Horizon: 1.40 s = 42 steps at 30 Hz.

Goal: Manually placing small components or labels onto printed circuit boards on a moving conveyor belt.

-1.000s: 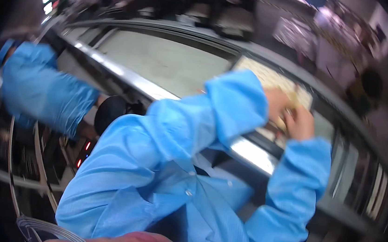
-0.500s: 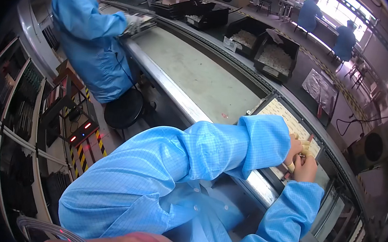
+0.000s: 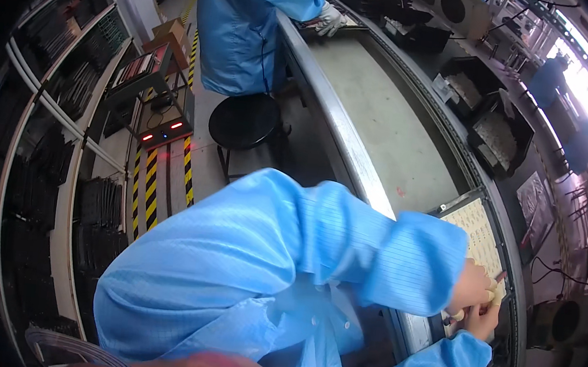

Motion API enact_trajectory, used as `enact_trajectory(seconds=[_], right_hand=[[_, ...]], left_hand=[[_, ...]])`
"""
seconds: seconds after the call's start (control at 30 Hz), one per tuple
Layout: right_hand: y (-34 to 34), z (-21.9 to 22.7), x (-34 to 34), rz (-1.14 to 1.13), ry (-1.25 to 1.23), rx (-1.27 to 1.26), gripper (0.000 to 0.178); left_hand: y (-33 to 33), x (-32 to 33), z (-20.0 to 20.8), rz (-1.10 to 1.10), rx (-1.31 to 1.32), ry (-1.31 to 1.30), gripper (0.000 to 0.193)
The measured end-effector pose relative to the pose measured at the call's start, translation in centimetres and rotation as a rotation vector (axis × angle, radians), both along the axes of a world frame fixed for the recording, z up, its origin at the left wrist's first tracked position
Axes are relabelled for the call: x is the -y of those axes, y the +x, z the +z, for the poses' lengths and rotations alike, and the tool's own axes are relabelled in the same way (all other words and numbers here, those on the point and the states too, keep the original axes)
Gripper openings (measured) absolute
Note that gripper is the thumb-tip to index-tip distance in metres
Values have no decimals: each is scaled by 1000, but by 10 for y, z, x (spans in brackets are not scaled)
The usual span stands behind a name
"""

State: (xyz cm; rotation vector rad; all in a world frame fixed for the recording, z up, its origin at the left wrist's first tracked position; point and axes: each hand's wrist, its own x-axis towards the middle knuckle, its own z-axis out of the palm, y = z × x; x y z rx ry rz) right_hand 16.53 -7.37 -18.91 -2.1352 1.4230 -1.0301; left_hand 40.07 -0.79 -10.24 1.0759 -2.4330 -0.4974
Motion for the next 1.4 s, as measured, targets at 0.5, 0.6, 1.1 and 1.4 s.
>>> enact_trajectory(seconds=[0.5, 0.6, 1.1, 1.4], right_hand=[[-9, 20, -10, -111, 45, 27, 26], [-17, 16, -6, -130, -28, -59, 27], [-42, 7, 6, -317, -30, -84, 25], [-54, 2, 3, -389, 11, -98, 24]], left_hand=[[353, -69, -52, 1367, -100, -258, 85], [409, -54, -54, 1570, 82, -82, 97], [520, 5, -80, 1839, 217, -53, 72], [575, 51, -85, 1669, 385, -30, 63]])
